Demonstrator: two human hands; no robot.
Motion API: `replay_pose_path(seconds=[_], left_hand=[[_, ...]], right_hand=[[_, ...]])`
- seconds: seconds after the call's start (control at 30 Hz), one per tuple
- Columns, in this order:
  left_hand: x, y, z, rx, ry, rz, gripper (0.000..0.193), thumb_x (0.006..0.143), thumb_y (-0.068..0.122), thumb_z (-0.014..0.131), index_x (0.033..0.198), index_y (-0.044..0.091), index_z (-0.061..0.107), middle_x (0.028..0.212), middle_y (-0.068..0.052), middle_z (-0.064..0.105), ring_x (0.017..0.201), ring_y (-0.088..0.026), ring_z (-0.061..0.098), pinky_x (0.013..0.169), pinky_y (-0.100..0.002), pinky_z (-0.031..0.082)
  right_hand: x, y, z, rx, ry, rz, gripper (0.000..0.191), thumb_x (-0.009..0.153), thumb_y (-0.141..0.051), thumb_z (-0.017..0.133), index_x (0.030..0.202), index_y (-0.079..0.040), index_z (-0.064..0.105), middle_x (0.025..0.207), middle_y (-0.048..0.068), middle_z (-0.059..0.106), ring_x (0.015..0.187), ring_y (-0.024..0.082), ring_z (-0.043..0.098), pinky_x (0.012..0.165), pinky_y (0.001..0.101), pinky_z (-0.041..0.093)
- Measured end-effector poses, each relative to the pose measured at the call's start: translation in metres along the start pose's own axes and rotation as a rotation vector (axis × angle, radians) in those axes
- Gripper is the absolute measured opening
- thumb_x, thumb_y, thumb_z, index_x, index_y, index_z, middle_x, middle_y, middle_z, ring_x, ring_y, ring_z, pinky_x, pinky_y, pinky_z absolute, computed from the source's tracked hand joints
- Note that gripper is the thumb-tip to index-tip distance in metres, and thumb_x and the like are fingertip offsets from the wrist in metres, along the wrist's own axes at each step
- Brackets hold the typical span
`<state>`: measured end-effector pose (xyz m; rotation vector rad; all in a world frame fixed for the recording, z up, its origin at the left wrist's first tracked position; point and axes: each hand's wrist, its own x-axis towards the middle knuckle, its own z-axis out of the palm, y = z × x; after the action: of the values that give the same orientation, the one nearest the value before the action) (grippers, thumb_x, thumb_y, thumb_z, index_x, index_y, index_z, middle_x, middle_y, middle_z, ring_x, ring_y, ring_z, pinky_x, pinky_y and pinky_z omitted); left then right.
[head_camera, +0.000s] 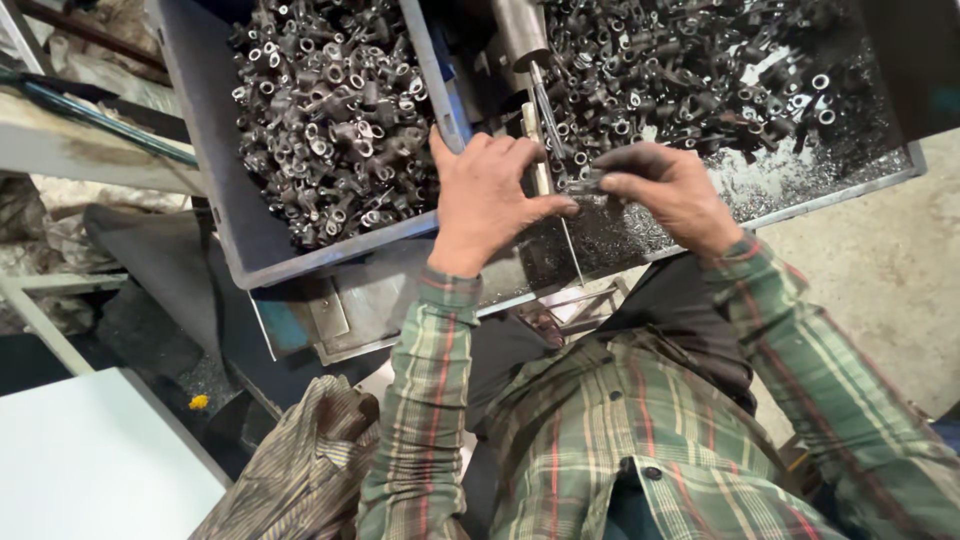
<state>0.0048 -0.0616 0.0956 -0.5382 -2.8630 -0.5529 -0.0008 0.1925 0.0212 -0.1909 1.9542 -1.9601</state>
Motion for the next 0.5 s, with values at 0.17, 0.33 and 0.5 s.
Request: replay_pose_path(seconds=[0.17,0.33,0.5], left_hand=[[-0.002,-0.002,0.003,0.028,0.016,0.018,0.038,0.074,0.052,0.083,0.095,0.021,0.072,0.087,0.003,0.066,0.094,-0.022,0.063,0.110,-0.078,0.024],[0.001,-0.001,0.006,0.065,0.034,-0.003,0.029,0.079,0.044,0.080,0.095,0.021,0.071,0.085,0.002,0.065,0.094,-0.023,0.063,0.108,-0.079,0.024],[0.000,0.002,0.008,0.081,0.093,-0.056,0.028,0.082,0.039,0.078,0.100,0.019,0.070,0.086,0.001,0.064,0.094,-0.023,0.062,0.109,-0.073,0.031]], right_hand=[[0.027,-0.009,0.019,0.021,-0.056,-0.041,0.020,0.098,-0.007,0.071,0.116,0.000,0.068,0.099,0.006,0.073,0.085,0.009,0.068,0.075,0.0251,0.057],[0.037,-0.004,0.027,0.082,0.016,-0.112,0.016,0.101,-0.006,0.071,0.114,0.003,0.069,0.100,0.006,0.073,0.086,0.010,0.067,0.078,0.0251,0.057],[0.040,-0.007,0.032,0.134,0.065,-0.128,0.015,0.102,-0.008,0.071,0.112,0.002,0.065,0.099,0.007,0.072,0.086,0.010,0.068,0.076,0.0248,0.058]])
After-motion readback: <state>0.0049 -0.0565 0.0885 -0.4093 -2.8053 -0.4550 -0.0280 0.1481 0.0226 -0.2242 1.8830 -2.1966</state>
